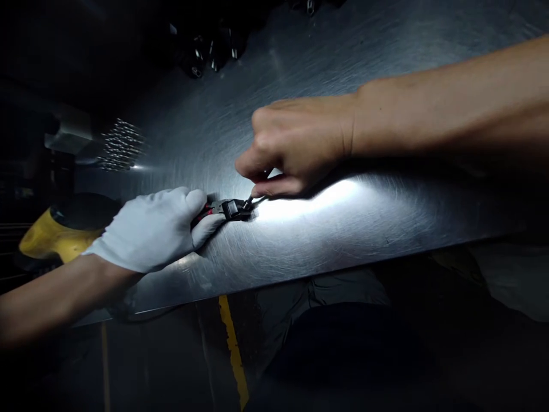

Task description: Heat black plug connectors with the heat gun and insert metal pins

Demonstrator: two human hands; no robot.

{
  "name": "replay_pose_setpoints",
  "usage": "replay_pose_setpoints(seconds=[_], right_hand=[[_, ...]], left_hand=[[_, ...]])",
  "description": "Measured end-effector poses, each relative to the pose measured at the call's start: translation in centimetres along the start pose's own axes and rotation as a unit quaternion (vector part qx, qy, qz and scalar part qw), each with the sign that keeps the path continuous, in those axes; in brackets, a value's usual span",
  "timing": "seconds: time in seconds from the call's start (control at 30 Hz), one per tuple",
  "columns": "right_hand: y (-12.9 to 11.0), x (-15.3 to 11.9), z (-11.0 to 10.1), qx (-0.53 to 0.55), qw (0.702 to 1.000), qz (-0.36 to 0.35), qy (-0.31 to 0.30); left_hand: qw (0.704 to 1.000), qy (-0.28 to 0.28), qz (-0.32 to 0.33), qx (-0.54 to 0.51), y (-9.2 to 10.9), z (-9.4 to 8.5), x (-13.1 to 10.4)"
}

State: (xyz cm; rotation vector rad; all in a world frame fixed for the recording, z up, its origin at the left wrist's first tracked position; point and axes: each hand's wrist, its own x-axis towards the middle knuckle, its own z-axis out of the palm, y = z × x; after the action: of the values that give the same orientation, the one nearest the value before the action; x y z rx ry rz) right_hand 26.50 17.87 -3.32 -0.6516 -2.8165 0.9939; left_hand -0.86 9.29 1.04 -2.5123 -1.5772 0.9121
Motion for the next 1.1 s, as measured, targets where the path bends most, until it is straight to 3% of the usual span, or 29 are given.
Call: replay_pose_setpoints(seconds=[0.1, 0.2, 0.3, 0.5, 0.6, 0.77, 0.93, 1.1], right_hand=[[0.5, 0.5, -0.1, 0.011, 0.999, 0.038, -0.025], [0.9, 0.7, 0.1, -0.072, 0.994, -0.077, 0.02], [1.3, 1.0, -0.1, -0.147, 0.968, -0.19, 0.066], [1.9, 2.1, -0.8, -0.197, 0.949, -0.24, 0.053], [1.9, 2.7, -0.8, -0.207, 0.954, -0.212, 0.03], [1.0, 2.2, -0.6, -0.174, 0.982, -0.071, 0.0], [-0.9, -0.2, 0.1, -0.18, 0.98, -0.04, 0.081], [-2.7, -2.2, 1.5, -0.07, 0.977, 0.009, 0.2]], left_hand=[[1.0, -0.007, 0.005, -0.002, -0.3, 0.1, 0.3], [1.0, -0.01, 0.007, -0.012, -0.4, 0.0, 0.4], [1.0, -0.011, 0.004, -0.008, -0.3, -0.3, 0.4], [1.0, -0.022, -0.007, -0.017, -0.5, -0.2, 0.6], [1.0, -0.016, -0.01, -0.013, -0.5, 0.0, 0.6], [1.0, 0.012, -0.011, -0.016, -0.2, 0.1, 0.5], [0.998, 0.05, -0.038, -0.029, 0.4, 0.5, 0.1], [0.988, 0.085, -0.101, -0.077, 1.4, 1.2, -1.1]])
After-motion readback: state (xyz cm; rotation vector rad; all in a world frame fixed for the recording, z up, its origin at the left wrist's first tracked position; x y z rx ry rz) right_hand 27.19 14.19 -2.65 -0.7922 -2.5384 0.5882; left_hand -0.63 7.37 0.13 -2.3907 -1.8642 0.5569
